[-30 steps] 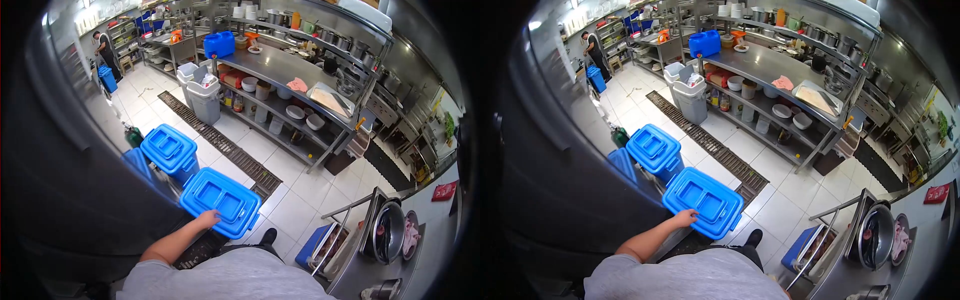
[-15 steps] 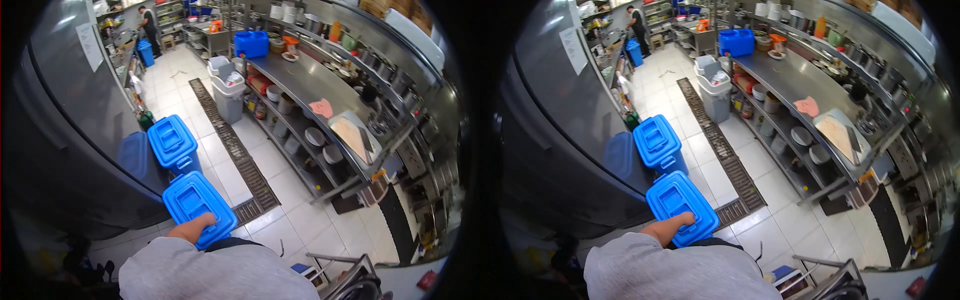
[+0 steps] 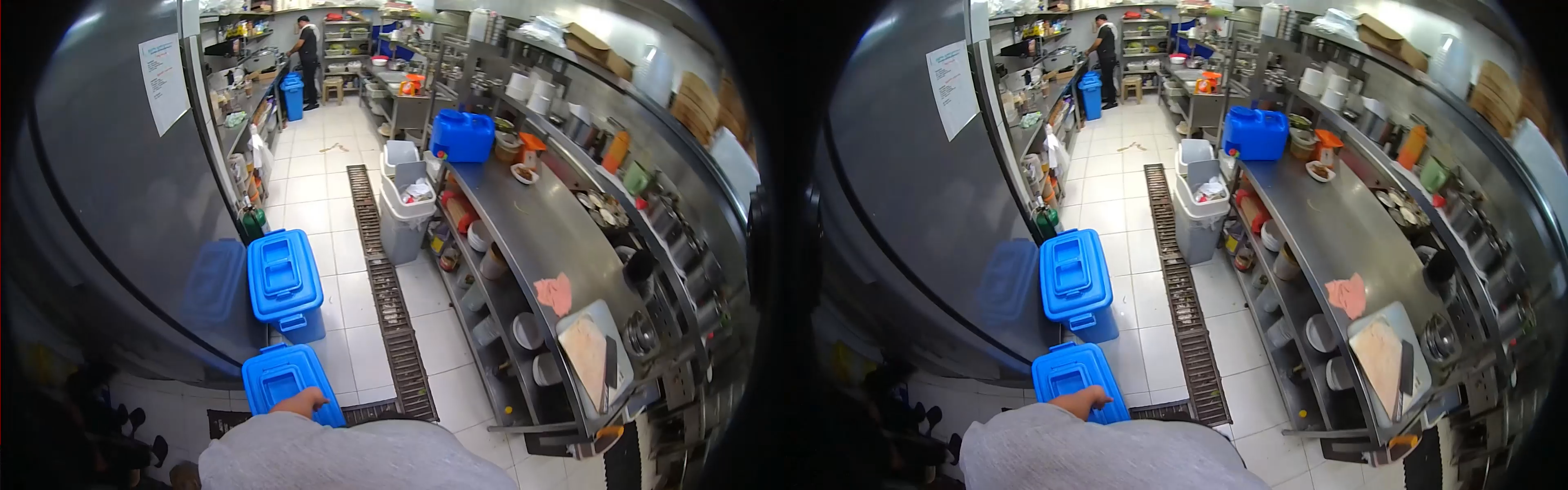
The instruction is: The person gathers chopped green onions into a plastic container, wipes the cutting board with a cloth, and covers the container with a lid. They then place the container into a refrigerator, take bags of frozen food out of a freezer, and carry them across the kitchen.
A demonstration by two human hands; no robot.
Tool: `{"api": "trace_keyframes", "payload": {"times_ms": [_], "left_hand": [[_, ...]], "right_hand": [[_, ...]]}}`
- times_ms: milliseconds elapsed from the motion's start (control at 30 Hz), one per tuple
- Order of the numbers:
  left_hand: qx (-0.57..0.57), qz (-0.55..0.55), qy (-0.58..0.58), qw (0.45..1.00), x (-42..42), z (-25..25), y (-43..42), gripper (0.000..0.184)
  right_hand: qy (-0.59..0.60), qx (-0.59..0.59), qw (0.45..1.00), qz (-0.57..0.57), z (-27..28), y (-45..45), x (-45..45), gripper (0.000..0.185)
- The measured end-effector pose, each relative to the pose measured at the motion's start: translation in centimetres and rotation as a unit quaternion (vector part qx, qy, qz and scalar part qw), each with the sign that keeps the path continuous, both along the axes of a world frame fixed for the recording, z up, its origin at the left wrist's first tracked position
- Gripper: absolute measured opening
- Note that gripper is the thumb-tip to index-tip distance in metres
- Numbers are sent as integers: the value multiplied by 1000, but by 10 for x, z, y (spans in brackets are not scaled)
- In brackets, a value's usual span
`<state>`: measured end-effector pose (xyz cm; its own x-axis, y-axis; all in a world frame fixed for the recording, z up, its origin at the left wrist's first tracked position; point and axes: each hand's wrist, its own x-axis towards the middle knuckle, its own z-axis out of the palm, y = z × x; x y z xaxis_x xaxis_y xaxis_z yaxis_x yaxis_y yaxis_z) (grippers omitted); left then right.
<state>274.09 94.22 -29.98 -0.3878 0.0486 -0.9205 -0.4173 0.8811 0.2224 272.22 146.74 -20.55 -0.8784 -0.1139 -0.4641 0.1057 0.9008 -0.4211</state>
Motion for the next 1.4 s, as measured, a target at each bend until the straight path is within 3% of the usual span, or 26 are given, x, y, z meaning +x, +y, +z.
{"api": "trace_keyframes", "payload": {"times_ms": [33,100,167,233,267,333,500,633,667,733,767,800,833,867,900,933,1000,1033,1067,1133,1167,1200,1233,1267,1367,1400], "left_hand": [[26,167,-105,980,-18,-11,-9,31],[13,106,21,994,-75,39,0,32],[33,13,117,993,-146,49,-5,36],[-27,44,300,952,-201,54,-8,41],[-33,57,298,952,-225,64,-10,41],[40,226,356,906,-268,89,-13,45],[-27,179,301,936,-305,28,-51,43],[-53,137,34,989,-273,15,-106,35],[-51,147,31,987,-285,23,-115,35],[-29,345,-21,938,-307,34,-140,28],[-27,351,-22,936,-323,38,-152,28],[21,566,51,823,-341,37,-165,25],[66,743,123,654,-363,35,-182,24],[68,746,130,649,-390,43,-199,24],[53,757,236,607,-418,50,-215,22],[38,758,339,556,-453,65,-231,20],[45,745,399,533,-522,73,-281,20],[9,708,448,546,-564,77,-312,21],[-25,668,494,556,-608,91,-340,21],[-33,544,589,597,-708,139,-396,25],[47,547,594,588,-761,197,-413,32],[87,493,584,638,-810,256,-430,40],[72,339,670,656,-857,290,-451,44],[114,260,693,663,-902,325,-466,47],[149,52,734,661,-1034,386,-491,40],[152,44,731,664,-1071,387,-504,40]], "right_hand": [[0,1,1000,4,3,-2,-27,30],[2,3,1000,9,6,-10,-84,31],[1,4,1000,15,6,-21,-136,31],[1,4,1000,27,4,-35,-190,31],[-1,3,999,34,2,-43,-218,32],[-1,0,999,53,-7,-60,-277,32],[-5,-5,993,119,-32,-105,-446,33],[-16,-10,983,184,-23,-153,-574,33],[-17,-12,979,202,-19,-166,-601,33],[-13,-37,970,242,26,-206,-646,34],[-15,-55,963,262,61,-234,-667,34],[-22,-59,958,280,80,-262,-690,34],[-112,18,916,384,24,-287,-747,38],[-194,95,851,478,-28,-320,-806,42],[-95,25,798,594,2,-355,-841,42],[6,-42,720,693,67,-400,-871,43],[67,3,767,638,149,-481,-916,23],[-46,-2,925,377,238,-537,-912,22],[-71,-102,942,311,250,-567,-940,30],[-51,-184,928,321,264,-624,-991,26],[-49,-183,929,317,273,-649,-1009,26],[-52,-251,924,283,287,-681,-1029,23],[-61,-318,914,243,302,-711,-1042,21],[-67,-322,926,187,344,-744,-1046,17],[6,-323,927,190,338,-811,-1126,16],[-8,-338,924,178,347,-835,-1146,14]]}}
